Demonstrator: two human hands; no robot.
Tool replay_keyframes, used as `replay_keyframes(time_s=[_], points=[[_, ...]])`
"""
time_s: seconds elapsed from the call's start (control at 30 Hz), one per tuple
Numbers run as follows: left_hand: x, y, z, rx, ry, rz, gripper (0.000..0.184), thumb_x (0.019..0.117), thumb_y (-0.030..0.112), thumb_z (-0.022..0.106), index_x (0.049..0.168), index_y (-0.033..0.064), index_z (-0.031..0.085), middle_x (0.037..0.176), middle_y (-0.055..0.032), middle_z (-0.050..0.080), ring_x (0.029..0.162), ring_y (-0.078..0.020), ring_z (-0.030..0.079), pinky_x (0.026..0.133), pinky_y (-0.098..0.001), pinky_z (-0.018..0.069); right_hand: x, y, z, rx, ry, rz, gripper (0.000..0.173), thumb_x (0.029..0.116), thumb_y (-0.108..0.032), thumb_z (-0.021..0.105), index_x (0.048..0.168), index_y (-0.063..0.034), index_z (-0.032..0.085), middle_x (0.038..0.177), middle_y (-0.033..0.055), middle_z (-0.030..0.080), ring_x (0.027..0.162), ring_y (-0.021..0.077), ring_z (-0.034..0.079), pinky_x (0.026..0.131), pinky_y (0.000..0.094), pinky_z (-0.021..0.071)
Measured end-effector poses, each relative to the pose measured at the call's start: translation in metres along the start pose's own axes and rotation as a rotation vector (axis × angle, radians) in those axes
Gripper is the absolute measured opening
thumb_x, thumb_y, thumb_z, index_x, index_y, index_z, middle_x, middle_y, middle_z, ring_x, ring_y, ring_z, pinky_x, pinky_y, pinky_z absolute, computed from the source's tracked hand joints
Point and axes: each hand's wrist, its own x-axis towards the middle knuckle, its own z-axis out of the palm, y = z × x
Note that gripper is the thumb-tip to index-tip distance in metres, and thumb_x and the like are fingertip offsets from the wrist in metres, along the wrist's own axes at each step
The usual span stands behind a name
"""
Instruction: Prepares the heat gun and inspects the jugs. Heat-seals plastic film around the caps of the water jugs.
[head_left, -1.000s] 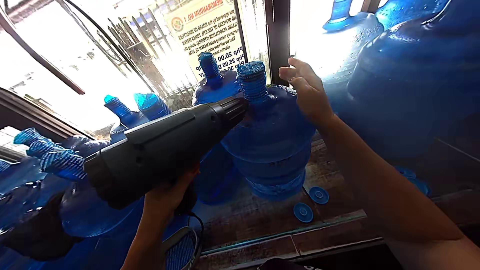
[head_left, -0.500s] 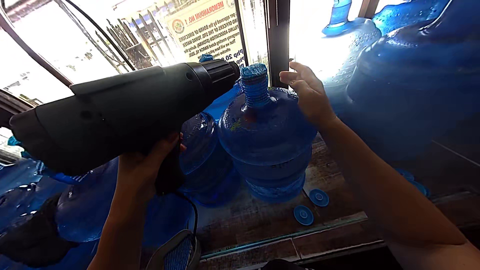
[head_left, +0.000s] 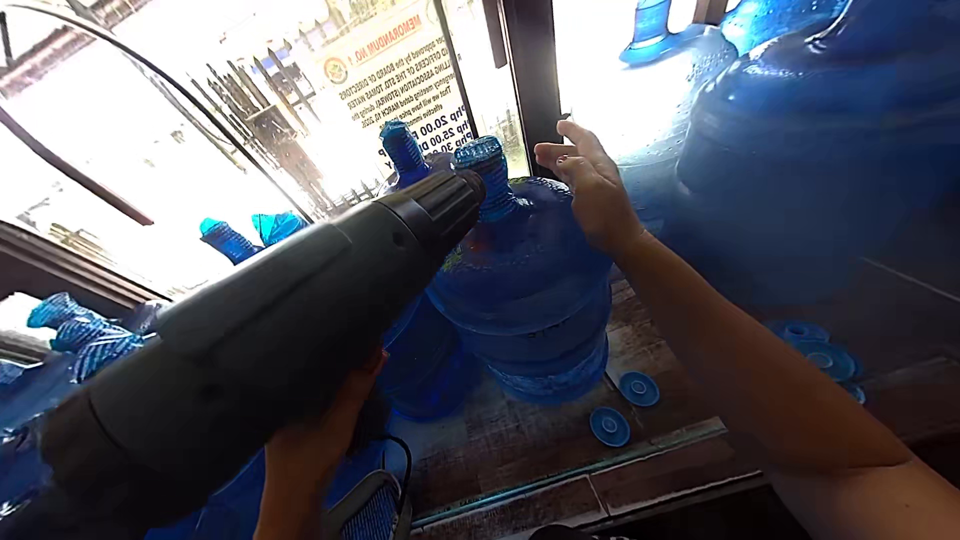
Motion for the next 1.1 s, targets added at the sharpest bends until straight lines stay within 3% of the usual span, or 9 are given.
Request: replay_keyframes(time_s=[0.5, 0.57, 0.67, 0.83, 1.1], points=[[-0.022, 0.025, 0.077, 0.276, 0.139, 0.095, 0.009, 0.0914, 0.012, 0.074, 0.099, 0.016, 0.074, 0.093, 0.0171, 0.075, 0.093, 0.0036, 0.07, 0.086, -0.0174, 0.0589, -0.002, -0.002, -0.001, 0.095, -0.012, 0.0, 0.054, 0.1057, -0.014, 0.029, 0.157, 0.0034, 0.028, 0.143, 0.0236, 0.056, 0.133, 0.0229, 0.056, 0.112, 0.0372, 0.0421], [-0.025, 0.029, 0.087, 0.305, 0.187, 0.084, 0.009, 0.0909, 0.006, 0.073, 0.099, 0.0094, 0.073, 0.092, 0.0172, 0.074, 0.093, 0.0066, 0.069, 0.087, -0.0153, 0.0571, -0.002, -0.001, -0.001, 0.103, -0.014, -0.013, 0.055, 0.1053, -0.014, 0.029, 0.157, 0.0034, 0.029, 0.143, 0.0238, 0.056, 0.133, 0.0237, 0.057, 0.112, 0.0378, 0.0421], [-0.022, 0.044, 0.116, 0.313, 0.313, 0.044, 0.01, 0.0825, -0.013, 0.065, 0.091, -0.0083, 0.063, 0.081, 0.0121, 0.071, 0.084, 0.0104, 0.066, 0.082, -0.0111, 0.0545, -0.003, -0.002, -0.003, 0.102, -0.03, -0.008, 0.054, 0.1058, -0.015, 0.028, 0.157, 0.0033, 0.029, 0.144, 0.0227, 0.056, 0.134, 0.0232, 0.055, 0.113, 0.0382, 0.0413], [-0.029, 0.036, 0.092, 0.349, 0.153, 0.017, 0.011, 0.0884, -0.001, 0.07, 0.096, 0.0073, 0.071, 0.089, 0.0168, 0.074, 0.091, 0.0066, 0.069, 0.086, -0.0149, 0.0574, -0.003, -0.001, -0.003, 0.101, -0.018, -0.015, 0.054, 0.1056, -0.015, 0.029, 0.157, 0.0037, 0.03, 0.142, 0.0223, 0.058, 0.133, 0.0233, 0.056, 0.112, 0.0391, 0.0415], [-0.031, 0.036, 0.079, 0.307, 0.098, -0.03, 0.011, 0.0885, 0.007, 0.073, 0.099, 0.011, 0.071, 0.09, 0.015, 0.075, 0.089, 0.0025, 0.071, 0.084, -0.0185, 0.0594, -0.003, 0.0, -0.003, 0.105, -0.024, -0.033, 0.053, 0.1063, -0.014, 0.029, 0.157, 0.0037, 0.03, 0.143, 0.0225, 0.057, 0.135, 0.0239, 0.054, 0.114, 0.0384, 0.0399]])
